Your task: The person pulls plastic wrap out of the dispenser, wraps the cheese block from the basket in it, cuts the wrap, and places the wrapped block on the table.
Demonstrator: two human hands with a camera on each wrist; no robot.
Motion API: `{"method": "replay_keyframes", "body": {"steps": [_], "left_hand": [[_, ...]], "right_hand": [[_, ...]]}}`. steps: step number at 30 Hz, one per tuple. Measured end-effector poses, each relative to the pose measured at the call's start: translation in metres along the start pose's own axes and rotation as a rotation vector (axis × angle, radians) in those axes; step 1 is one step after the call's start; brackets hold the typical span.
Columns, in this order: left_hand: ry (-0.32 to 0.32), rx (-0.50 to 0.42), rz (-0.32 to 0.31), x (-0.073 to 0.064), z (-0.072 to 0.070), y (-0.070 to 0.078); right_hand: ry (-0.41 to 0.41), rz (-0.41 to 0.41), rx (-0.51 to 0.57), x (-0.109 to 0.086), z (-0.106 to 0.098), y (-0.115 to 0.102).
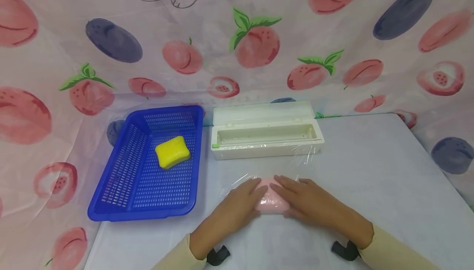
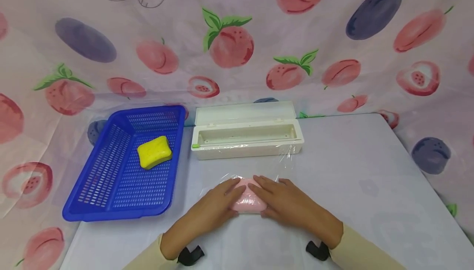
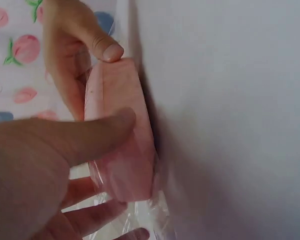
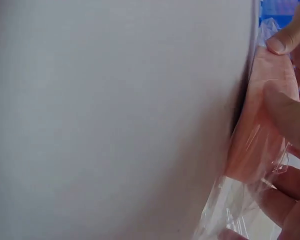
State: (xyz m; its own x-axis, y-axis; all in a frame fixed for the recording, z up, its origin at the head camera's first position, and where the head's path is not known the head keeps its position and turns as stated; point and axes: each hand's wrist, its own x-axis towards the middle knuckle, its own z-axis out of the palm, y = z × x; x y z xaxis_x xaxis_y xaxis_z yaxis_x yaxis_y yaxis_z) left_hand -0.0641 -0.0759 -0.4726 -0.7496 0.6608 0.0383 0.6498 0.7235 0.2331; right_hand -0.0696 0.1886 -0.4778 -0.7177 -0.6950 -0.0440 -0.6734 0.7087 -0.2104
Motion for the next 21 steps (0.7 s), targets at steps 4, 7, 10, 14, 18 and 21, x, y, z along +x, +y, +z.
{"method": "replay_keyframes", "body": {"steps": [4,7,10,14,18,21], "left_hand": [[-0.041,-0.151,-0.034,0.006,-0.007,-0.006],[-0.063,-0.285,-0.071,0.009,-0.012,-0.011],[-0.056,-0.357,-0.077,0.012,-0.014,-0.017],[-0.022,-0.388,-0.064,0.017,-0.013,-0.024],[0.042,-0.402,-0.049,0.023,-0.008,-0.031],[0.08,-0.442,-0.06,0.029,-0.004,-0.035]], "right_hand": [[0.024,0.051,0.144,0.003,-0.001,0.006],[0.007,0.134,0.32,0.006,-0.002,0.011],[0.008,0.185,0.429,0.009,-0.004,0.016],[0.061,0.194,0.492,0.014,-0.005,0.021],[0.12,0.15,0.51,0.018,-0.004,0.025],[0.152,0.102,0.514,0.021,-0.002,0.029]]}}
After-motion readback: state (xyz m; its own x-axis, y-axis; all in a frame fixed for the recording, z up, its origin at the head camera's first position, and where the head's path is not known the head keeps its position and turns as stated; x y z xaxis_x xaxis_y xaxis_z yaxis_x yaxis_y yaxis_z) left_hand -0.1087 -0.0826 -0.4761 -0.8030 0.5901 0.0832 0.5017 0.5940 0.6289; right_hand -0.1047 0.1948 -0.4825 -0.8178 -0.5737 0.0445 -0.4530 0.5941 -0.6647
